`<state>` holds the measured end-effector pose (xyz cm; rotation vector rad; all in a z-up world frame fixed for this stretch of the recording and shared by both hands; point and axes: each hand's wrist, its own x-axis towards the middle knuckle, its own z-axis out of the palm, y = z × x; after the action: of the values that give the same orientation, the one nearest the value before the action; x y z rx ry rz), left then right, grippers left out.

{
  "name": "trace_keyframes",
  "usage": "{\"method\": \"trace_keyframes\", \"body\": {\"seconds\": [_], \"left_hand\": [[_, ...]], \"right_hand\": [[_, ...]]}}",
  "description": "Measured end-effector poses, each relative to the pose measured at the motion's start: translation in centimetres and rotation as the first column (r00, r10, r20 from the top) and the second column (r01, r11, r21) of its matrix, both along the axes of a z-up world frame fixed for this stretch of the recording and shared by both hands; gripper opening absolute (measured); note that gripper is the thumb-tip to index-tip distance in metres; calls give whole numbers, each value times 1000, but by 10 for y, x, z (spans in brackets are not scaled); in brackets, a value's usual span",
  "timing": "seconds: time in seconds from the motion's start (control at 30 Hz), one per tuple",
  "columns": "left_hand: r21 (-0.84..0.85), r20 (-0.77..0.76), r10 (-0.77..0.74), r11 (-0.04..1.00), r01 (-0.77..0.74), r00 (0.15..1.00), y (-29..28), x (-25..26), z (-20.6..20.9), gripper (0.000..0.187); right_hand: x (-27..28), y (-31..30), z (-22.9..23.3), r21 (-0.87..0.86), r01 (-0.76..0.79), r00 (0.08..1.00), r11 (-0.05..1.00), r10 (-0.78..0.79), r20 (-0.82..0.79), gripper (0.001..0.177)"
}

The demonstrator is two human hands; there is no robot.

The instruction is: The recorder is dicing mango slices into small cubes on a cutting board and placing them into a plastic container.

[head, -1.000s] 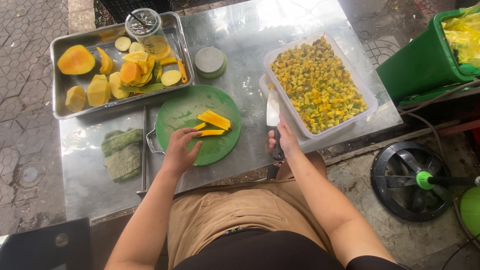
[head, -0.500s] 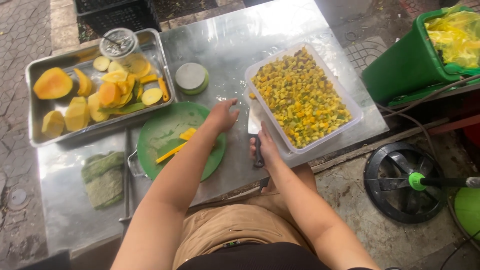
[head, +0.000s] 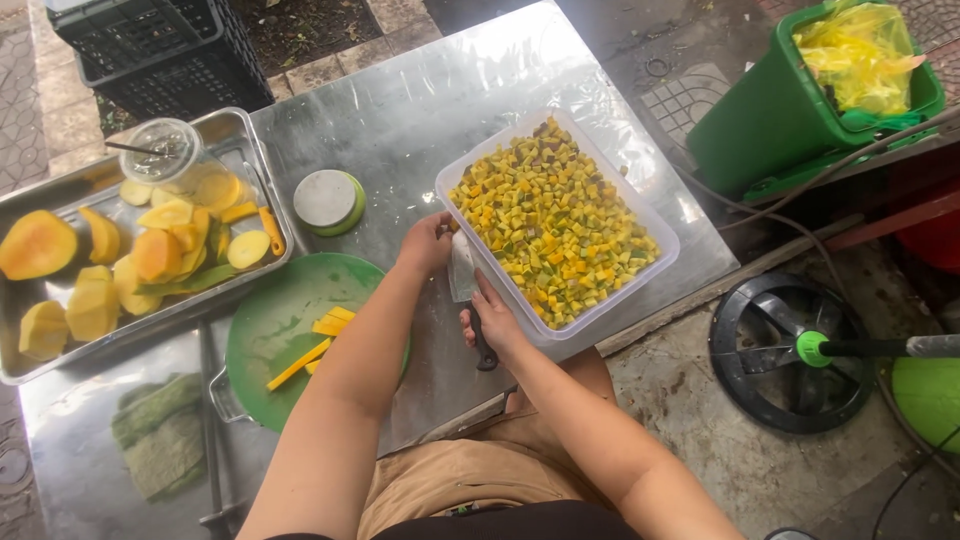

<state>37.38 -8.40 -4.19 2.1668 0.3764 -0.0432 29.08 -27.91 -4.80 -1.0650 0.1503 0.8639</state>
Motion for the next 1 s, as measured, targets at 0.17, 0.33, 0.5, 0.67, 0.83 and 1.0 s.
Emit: {"method": "trace_keyframes", "body": {"seconds": [0.17,0.33,0.5,0.67,0.83,1.0], "left_hand": [[-105,112,35,994,-23,993,-4,-26,19,43],[-172,251,83,984,-40,965,-25,-47,64,43],[-159,363,3,986,58,932,-43,-59,96,36],[-266,433,105,964,16,895,-2,-67,47,34],[-145,223,139,983,-108,965,13,-82,23,45],[-221,243,134,972,-80,961,-22,-51,12,70]], "right_hand": [[-14,-4,21,10,-12,999,1000,11,45,63],[-32,-18,45,29,-4,990,1000,-1,142,64],[-42,-44,76,117,245,962,962,-256,92,59],[-55,-66,84,158,351,936,923,-346,-55,60],[-69,-73,70,218,282,959,935,-282,-29,62],[-78,-75,86,94,231,971,968,-236,43,62]]}}
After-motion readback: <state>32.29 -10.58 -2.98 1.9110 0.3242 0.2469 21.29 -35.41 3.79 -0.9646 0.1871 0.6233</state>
